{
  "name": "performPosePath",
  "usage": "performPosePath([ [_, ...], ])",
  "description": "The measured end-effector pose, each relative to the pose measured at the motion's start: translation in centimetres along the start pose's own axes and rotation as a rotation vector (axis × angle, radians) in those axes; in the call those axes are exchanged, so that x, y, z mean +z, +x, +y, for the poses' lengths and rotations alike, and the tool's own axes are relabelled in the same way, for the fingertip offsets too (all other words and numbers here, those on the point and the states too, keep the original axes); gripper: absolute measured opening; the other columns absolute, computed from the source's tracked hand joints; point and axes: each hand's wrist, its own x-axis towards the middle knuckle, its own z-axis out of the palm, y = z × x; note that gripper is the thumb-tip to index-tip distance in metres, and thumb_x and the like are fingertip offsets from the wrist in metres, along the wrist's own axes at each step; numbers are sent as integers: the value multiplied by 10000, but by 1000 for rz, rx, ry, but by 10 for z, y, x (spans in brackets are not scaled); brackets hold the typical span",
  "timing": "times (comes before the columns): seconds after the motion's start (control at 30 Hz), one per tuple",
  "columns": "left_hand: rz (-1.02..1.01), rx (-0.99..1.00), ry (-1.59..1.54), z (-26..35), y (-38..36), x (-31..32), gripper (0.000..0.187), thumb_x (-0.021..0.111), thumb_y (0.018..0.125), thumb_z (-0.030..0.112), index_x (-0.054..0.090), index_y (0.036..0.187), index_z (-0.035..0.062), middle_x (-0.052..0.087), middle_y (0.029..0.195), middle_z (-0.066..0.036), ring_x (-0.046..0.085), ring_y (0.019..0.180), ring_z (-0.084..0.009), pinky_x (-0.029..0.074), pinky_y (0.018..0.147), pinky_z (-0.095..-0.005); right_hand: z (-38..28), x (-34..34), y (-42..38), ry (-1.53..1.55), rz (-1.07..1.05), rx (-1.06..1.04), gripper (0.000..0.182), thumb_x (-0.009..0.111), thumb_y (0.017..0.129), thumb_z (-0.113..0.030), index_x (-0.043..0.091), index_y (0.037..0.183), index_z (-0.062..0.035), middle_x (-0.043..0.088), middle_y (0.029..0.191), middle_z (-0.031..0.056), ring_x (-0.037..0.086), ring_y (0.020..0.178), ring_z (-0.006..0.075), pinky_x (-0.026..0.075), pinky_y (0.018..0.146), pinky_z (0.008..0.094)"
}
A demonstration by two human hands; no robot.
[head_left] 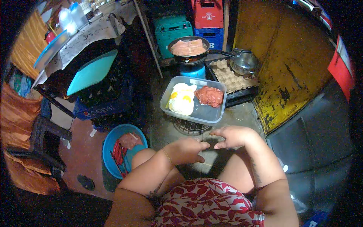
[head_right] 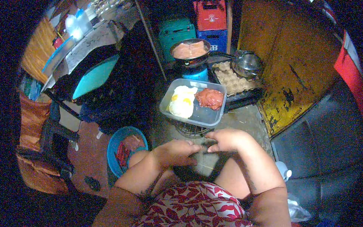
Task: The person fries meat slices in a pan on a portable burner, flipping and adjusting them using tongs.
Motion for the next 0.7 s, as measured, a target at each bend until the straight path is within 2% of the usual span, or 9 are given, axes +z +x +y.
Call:
performPosePath([
  [0.7, 8, 20, -4, -3, 1, 3, 547, 772, 768, 301, 586, 1226, 67, 664, 990, -223, 644, 956, -397, 506, 829, -480, -3, -2, -2, 3, -6, -1, 745, 669, 860, -506, 465, 1402, -37, 561, 1319, 253, 542, 1221, 399, 425, 1042, 431],
])
